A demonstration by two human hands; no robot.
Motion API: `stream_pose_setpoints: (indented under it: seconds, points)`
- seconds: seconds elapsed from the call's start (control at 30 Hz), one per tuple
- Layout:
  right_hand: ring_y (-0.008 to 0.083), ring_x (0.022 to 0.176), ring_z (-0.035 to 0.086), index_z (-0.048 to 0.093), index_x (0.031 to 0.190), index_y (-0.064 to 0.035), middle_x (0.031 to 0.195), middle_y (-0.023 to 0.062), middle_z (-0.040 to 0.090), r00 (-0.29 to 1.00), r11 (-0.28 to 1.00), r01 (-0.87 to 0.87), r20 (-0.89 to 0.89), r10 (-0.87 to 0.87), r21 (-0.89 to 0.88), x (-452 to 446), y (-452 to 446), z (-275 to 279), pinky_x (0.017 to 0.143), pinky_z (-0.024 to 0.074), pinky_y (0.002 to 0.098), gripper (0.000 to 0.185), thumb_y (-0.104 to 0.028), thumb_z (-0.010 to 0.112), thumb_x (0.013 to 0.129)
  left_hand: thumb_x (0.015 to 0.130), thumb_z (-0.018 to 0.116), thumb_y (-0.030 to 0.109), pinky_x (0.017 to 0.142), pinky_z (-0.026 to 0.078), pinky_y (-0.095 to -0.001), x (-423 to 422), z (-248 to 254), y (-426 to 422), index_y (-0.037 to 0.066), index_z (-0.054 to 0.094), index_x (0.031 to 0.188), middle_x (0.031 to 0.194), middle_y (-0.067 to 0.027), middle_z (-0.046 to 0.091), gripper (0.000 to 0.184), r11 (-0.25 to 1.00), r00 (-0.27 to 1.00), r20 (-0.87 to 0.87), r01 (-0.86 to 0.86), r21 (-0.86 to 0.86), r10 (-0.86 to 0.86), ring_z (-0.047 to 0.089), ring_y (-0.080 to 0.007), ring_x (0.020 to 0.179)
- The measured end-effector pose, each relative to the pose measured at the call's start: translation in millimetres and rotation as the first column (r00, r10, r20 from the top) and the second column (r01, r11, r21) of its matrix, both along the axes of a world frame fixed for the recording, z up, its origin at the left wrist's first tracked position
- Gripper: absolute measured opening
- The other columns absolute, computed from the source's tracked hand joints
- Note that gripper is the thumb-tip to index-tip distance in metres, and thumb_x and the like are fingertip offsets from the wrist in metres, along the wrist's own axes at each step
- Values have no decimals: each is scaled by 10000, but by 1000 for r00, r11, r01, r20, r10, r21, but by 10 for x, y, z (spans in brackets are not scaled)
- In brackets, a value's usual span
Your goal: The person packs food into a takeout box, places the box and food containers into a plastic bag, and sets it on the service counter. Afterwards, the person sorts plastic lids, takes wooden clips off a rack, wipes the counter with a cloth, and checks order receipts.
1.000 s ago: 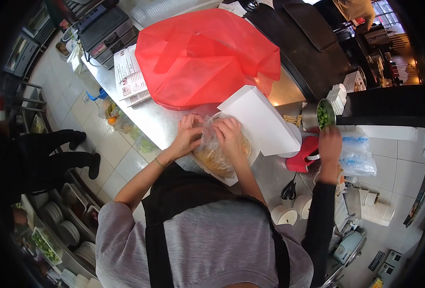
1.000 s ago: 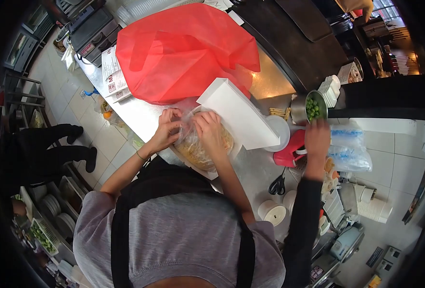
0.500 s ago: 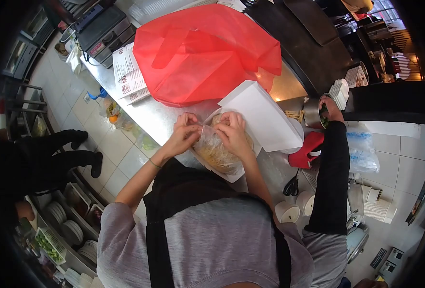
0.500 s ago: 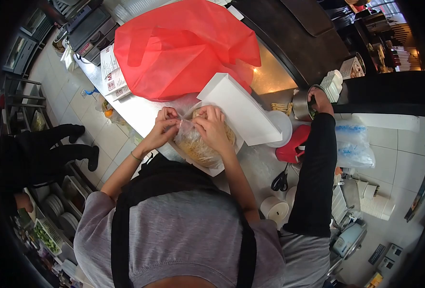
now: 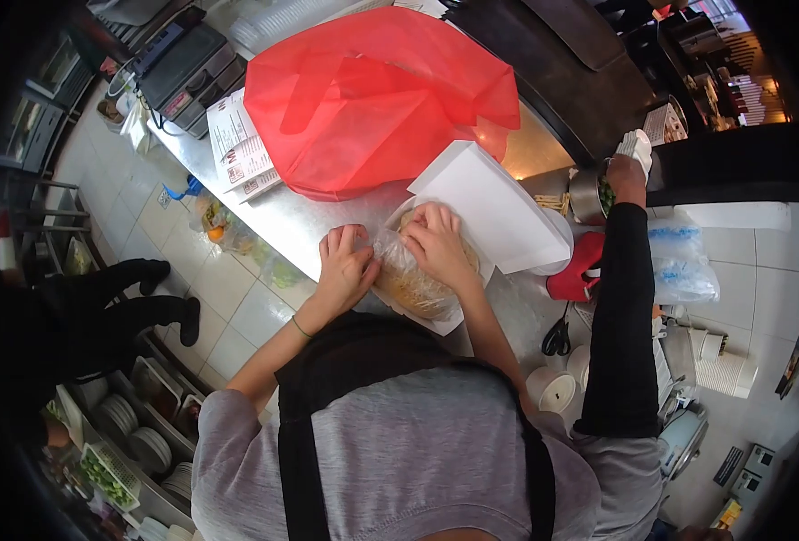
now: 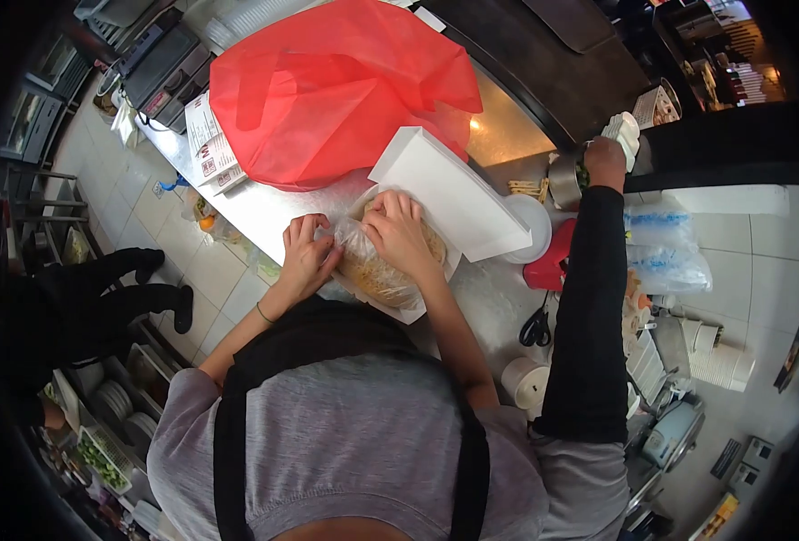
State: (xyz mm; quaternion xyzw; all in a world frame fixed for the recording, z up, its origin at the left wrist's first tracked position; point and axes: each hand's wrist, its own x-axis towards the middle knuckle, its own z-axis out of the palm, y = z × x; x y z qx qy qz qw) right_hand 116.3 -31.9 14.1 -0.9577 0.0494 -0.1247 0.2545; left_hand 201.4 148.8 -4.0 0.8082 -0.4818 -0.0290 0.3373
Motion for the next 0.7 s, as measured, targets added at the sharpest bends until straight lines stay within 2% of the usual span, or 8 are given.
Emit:
stream_pose_setpoints:
  seconds: [0.1, 0.27, 0.3, 0.37, 0.47, 0.57, 0.63, 0.7]
  points:
    - [235, 962, 414, 604, 735, -71, 938, 55, 446, 1000, 998, -22, -20, 21, -63, 54, -5, 34, 827, 299, 393, 112, -181, 617, 752, 733, 642, 167, 853, 311, -412, -29, -30, -38, 25, 612, 787, 1056, -102, 455, 156, 996, 997, -44, -66, 67, 69, 418, -295, 1006]
    - [241, 1000, 398, 611, 693, -56, 943, 68, 447, 997, 984, -54, -55, 45, -171, 102, 31, -10, 840, 306, 402, 149, -200, 635, 719, 737, 617, 166, 888, 300, -445, -89, 40, -150, 47, 623, 806, 1115, -119, 449, 138, 969, 965, 86, -246, -14, 246, 412, -308, 1053]
    - [249, 1008, 396, 616, 695, -55, 951, 70, 448, 996, 982, -63, -81, 49, -179, 114, 27, -13, 844, 306, 402, 155, -206, 646, 702, 737, 617, 166, 888, 300, -445, -83, 42, -161, 47, 623, 806, 1115, -119, 449, 138, 972, 968, 89, -234, -15, 234, 412, -308, 1053]
    - [250, 1015, 396, 643, 689, -59, 955, 73, 455, 991, 977, -69, -122, 45, -203, 157, 32, -21, 854, 306, 400, 145, -201, 658, 670, 715, 650, 156, 877, 304, -452, -82, 27, -182, 84, 634, 830, 1163, -110, 450, 137, 980, 944, 272, -196, 15, 185, 405, -322, 1076]
    - [249, 1028, 397, 671, 684, -62, 980, 75, 475, 981, 966, -66, -196, 16, -250, 216, 105, -27, 864, 307, 393, 163, -214, 677, 625, 669, 669, 155, 898, 296, -474, -77, -113, -199, 115, 659, 806, 1211, -111, 441, 143, 984, 956, 267, -153, 97, 122, 387, -331, 1122]
    - [253, 1024, 411, 683, 669, -63, 985, 90, 498, 977, 942, 40, -184, -106, -333, 238, 195, -20, 847, 319, 385, 150, -205, 638, 649, 637, 677, 154, 914, 290, -479, -15, -138, -203, 131, 682, 780, 1201, -102, 450, 144, 976, 985, 163, -95, 195, 63, 379, -333, 1132]
    - [267, 999, 424, 656, 671, -47, 991, 115, 493, 982, 902, 138, -64, -179, -409, 237, 231, -169, 822, 330, 386, 163, -190, 583, 697, 631, 682, 168, 917, 286, -488, 2, -118, -244, 143, 692, 766, 1193, -90, 461, 137, 974, 983, 182, -64, 219, 24, 377, -328, 1135]
    - [269, 1002, 429, 635, 824, -43, 1007, 130, 504, 969, 882, 223, -5, -247, -415, 240, 260, -199, 818, 341, 374, 182, -151, 517, 737, 629, 684, 179, 916, 286, -488, 3, -42, -299, 146, 685, 761, 1193, -84, 465, 136, 967, 974, 227, -71, 246, 14, 381, -323, 1128]
